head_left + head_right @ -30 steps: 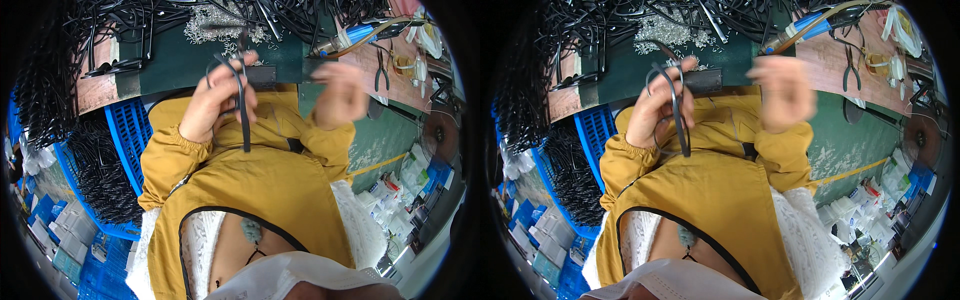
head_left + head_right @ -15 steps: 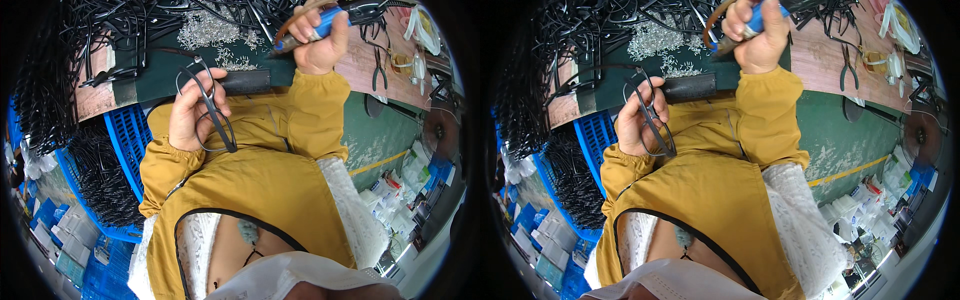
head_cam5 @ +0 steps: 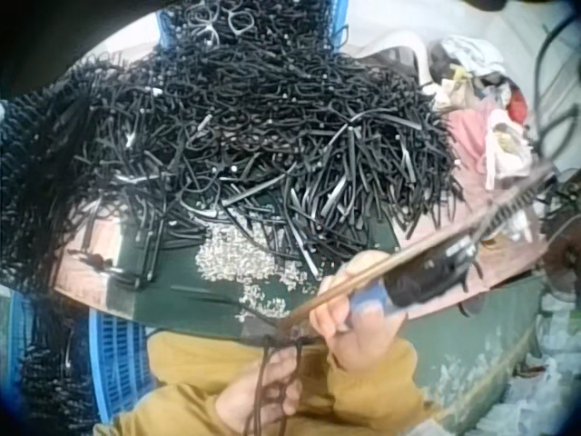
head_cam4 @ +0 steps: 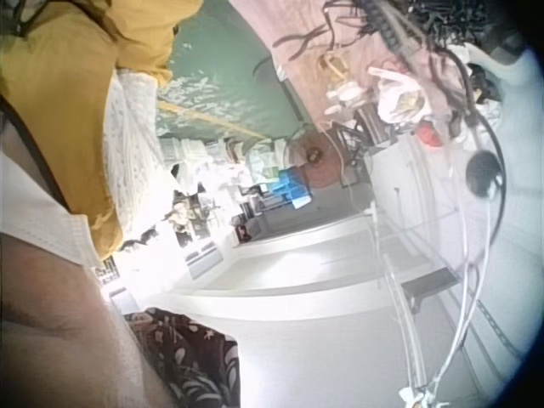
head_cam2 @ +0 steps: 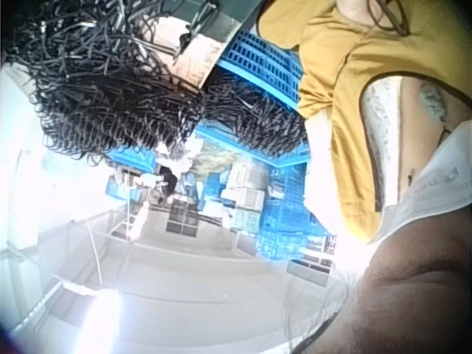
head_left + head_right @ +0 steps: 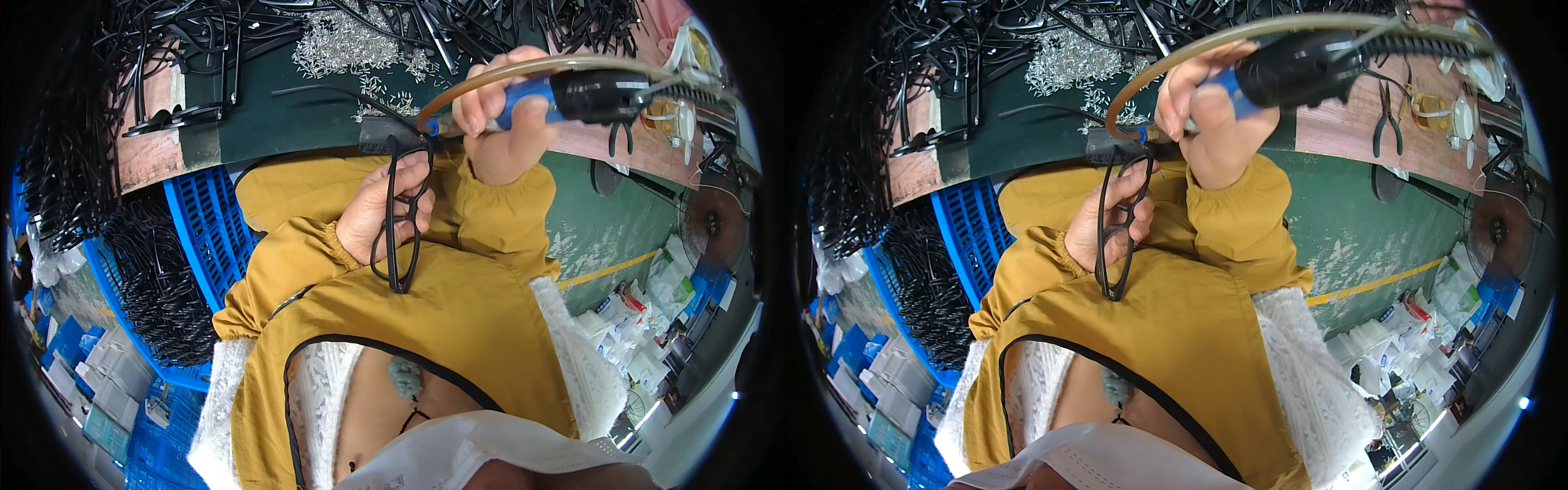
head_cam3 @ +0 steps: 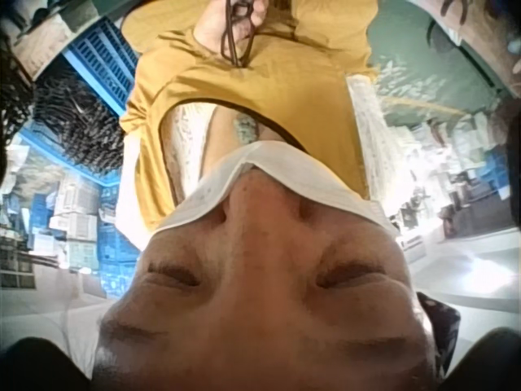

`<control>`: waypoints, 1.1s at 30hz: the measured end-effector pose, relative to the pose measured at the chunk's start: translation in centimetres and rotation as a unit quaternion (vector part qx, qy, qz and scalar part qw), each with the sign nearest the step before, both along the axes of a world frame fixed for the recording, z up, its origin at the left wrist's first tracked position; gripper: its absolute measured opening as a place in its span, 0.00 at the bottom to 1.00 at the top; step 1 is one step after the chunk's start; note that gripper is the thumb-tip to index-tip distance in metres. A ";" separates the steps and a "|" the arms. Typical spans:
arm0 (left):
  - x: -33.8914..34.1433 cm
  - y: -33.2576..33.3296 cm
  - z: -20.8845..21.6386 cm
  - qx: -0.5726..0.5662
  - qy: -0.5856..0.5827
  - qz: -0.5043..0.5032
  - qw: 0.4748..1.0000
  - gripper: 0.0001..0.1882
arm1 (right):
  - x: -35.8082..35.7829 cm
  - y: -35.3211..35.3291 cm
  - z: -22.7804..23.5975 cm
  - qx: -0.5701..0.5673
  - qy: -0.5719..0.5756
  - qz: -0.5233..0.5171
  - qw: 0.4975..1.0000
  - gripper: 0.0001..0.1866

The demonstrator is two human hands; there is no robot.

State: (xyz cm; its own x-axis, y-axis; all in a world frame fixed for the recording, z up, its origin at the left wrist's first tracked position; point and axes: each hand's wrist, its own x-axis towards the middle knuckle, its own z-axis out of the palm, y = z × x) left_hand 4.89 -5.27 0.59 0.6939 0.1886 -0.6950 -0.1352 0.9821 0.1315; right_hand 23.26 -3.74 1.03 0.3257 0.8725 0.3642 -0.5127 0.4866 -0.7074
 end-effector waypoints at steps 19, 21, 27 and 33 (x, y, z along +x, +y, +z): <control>-0.8 -0.6 -2.2 0.012 -0.089 -0.003 0.996 0.21 | -1.7 -1.7 1.0 -0.065 0.029 -0.024 0.997 0.18; -0.6 -0.6 -2.2 0.013 -0.085 -0.003 0.996 0.21 | -1.8 -1.6 0.7 -0.057 0.017 -0.021 0.998 0.17; -0.4 -0.8 -1.5 0.029 -0.020 -0.001 0.999 0.18 | -0.5 -0.4 0.9 -0.052 0.061 0.014 0.997 0.15; -2.6 1.3 -0.6 0.116 -0.052 0.098 0.987 0.26 | 4.6 2.7 -0.3 -0.019 0.004 -0.178 0.984 0.13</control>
State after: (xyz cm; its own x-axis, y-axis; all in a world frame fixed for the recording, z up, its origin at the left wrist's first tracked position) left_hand 2.28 -3.97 -0.04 0.6939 0.4717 -0.5440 -0.3438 0.8809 0.3253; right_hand 27.89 -1.07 0.71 0.6154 0.7160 0.3295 -0.3209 0.6094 -0.7250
